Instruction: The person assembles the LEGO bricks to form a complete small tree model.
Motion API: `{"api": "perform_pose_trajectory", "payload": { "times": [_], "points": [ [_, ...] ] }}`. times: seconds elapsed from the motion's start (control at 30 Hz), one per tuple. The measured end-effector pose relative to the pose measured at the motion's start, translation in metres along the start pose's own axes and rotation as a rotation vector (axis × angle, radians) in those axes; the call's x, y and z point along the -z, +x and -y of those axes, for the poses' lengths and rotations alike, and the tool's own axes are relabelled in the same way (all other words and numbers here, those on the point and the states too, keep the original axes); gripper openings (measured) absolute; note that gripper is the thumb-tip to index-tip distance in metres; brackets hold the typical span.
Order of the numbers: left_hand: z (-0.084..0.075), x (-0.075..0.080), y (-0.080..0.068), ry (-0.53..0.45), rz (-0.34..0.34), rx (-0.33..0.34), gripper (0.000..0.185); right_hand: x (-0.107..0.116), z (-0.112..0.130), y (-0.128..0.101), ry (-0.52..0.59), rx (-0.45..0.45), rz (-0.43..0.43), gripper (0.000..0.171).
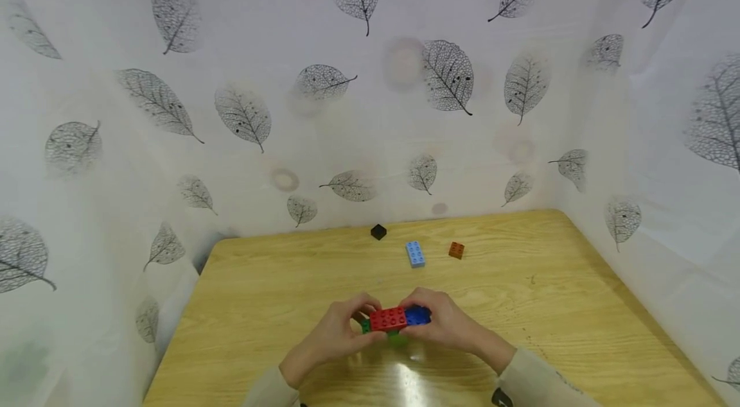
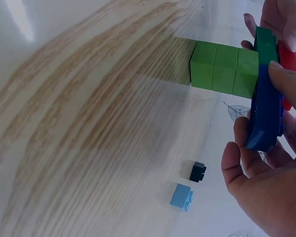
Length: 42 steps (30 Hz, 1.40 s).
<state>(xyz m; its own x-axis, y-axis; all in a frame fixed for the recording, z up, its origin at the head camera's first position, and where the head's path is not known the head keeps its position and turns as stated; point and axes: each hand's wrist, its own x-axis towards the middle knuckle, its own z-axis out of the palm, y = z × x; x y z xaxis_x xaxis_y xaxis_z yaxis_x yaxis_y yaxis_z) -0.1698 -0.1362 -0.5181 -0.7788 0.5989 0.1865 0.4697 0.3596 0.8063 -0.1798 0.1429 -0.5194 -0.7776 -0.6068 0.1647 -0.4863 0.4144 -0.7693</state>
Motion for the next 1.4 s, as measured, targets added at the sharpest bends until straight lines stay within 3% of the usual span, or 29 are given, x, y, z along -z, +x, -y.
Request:
{"api": "perform_pose_trajectory", "payload": {
  "times": [0.27,0.73,1.17,1.4],
  "points": [
    [-0.0005,-0.0050,0.0032,0.030,-0.038,-0.014,0.022,-0.0017,0.0012,-0.0008,0.020,0.005,-0.017,0.033],
    [-0.0046,-0.0033,0.0049,-0.042,-0.008,0.060,0.017,-0.0046,0.0019,-0.0022,0.026,0.002,-0.025,0.033],
    [-0.0084,-0.0019,0.0052,-0.051,0.011,0.052,0.018,-0.0043,0.0032,-0.0007,-0.035,-0.026,-0.003,0.036],
    [-0.0086,-0.0026,0.0049,-0.091,0.027,0.092,0.023,-0.0039,0.0039,0.0000,-0.035,-0.046,0.009,0.034]
  ]
}}
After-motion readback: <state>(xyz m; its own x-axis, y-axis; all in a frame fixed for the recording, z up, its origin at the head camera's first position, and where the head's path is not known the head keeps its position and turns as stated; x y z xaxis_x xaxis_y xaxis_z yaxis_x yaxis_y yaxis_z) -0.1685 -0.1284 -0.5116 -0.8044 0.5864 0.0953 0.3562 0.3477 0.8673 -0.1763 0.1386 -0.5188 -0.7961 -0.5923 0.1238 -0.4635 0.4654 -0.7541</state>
